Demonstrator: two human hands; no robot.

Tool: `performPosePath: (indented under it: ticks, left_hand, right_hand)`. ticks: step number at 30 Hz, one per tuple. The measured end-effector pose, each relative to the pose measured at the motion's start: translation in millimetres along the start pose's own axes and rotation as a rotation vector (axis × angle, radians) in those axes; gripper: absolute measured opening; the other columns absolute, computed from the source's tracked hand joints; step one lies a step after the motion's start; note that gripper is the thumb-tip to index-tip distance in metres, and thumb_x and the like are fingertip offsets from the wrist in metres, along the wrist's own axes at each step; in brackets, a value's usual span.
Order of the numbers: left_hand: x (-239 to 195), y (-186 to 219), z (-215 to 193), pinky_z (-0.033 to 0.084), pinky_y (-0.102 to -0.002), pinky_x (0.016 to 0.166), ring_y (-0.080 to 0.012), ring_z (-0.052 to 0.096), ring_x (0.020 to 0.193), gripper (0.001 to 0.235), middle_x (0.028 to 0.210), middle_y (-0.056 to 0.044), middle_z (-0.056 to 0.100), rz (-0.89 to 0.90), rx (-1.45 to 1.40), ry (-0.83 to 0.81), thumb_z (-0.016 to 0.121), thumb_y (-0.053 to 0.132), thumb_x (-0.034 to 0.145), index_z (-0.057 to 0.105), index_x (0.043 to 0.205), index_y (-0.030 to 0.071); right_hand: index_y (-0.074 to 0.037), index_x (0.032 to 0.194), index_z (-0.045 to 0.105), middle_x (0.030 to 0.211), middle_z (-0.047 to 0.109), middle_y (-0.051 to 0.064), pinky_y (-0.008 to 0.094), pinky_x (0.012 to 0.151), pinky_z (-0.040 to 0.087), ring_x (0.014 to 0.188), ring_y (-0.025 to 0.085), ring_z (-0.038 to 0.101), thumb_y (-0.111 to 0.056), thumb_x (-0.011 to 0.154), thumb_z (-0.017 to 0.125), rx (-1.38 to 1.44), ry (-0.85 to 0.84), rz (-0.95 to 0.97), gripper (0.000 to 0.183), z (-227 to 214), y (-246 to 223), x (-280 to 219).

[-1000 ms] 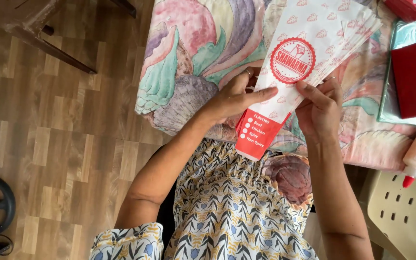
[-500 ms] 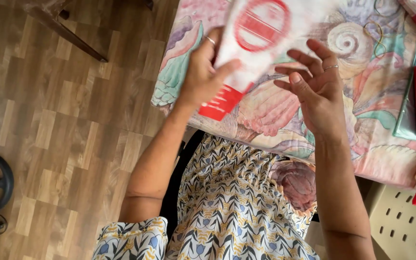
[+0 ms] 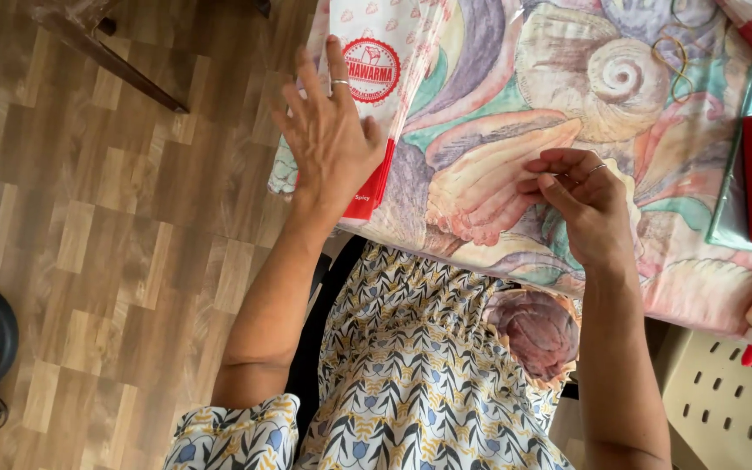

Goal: The person organizes printed paper bags on a table by hand, stacking them into rows and adjusting their alignment.

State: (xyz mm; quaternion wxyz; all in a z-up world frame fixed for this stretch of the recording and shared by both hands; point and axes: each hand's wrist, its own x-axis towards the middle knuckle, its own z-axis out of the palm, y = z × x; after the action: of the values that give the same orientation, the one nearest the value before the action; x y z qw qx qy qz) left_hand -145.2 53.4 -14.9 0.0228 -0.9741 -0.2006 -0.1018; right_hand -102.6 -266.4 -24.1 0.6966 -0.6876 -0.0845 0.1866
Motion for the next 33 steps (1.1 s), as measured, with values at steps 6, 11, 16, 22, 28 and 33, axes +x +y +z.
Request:
performPosePath:
  ticks: [6,11,16,22,28,33]
  left_hand:
    - [-13,-15,11,-0.006,-0.066,0.122,-0.0381,-0.004,0.154,0.051,0.17,-0.015,0.017,0.35,-0.267,-0.093,0.043,0.028,0.112,0.043,0.16,0.011]
    - [-35,47,-7,-0.006,-0.065,0.127,-0.0333,0.0,0.158,0.062,0.172,-0.01,0.01,0.363,-0.216,-0.149,0.046,0.042,0.112,0.021,0.165,0.02]
    - [-54,115,11,-0.006,-0.067,0.124,-0.0374,0.018,0.157,0.055,0.167,-0.016,0.031,0.396,-0.244,-0.166,0.043,0.045,0.107,0.049,0.155,0.02]
    - [-57,143,37,0.037,-0.062,0.121,-0.0475,0.041,0.15,0.053,0.167,-0.02,0.033,0.517,-0.511,-0.106,0.037,0.036,0.113,0.034,0.164,0.021]
    - [-41,94,45,0.037,-0.051,0.119,-0.0444,0.033,0.152,0.067,0.165,-0.02,0.035,0.67,-0.386,-0.078,0.07,0.018,0.099,0.04,0.159,0.01]
    - [-29,47,10,0.025,-0.048,0.124,-0.0402,0.035,0.151,0.073,0.153,-0.022,0.051,0.797,-0.498,-0.309,0.068,0.001,0.092,0.038,0.158,0.005]
  right_hand:
    - [0.006,0.119,0.06,0.111,0.068,0.018,0.033,0.089,0.063,0.098,0.027,0.073,-0.006,0.103,0.062,-0.082,0.045,-0.003,0.02,-4,-4,-16]
    - [0.001,0.087,0.05,0.117,0.067,0.018,0.031,0.082,0.062,0.092,0.024,0.072,-0.001,0.106,0.059,-0.195,0.054,-0.152,0.021,2,9,-25]
    - [0.001,0.114,0.074,0.113,0.072,0.019,0.037,0.083,0.059,0.107,0.037,0.073,0.002,0.098,0.074,-0.591,0.075,-0.484,0.016,19,12,-42]
    - [0.007,0.119,0.069,0.123,0.065,0.029,0.058,0.102,0.05,0.122,0.051,0.062,-0.015,0.09,0.083,-0.73,0.102,-0.716,0.04,33,19,-59]
    - [-0.004,0.126,0.074,0.13,0.069,0.02,0.057,0.113,0.039,0.129,0.038,0.062,-0.033,0.093,0.077,-1.149,0.078,-0.63,0.044,7,25,-67]
    - [-0.006,0.127,0.074,0.133,0.068,0.016,0.054,0.111,0.043,0.13,0.041,0.059,-0.023,0.096,0.077,-1.141,0.13,-0.567,0.036,-30,29,-78]
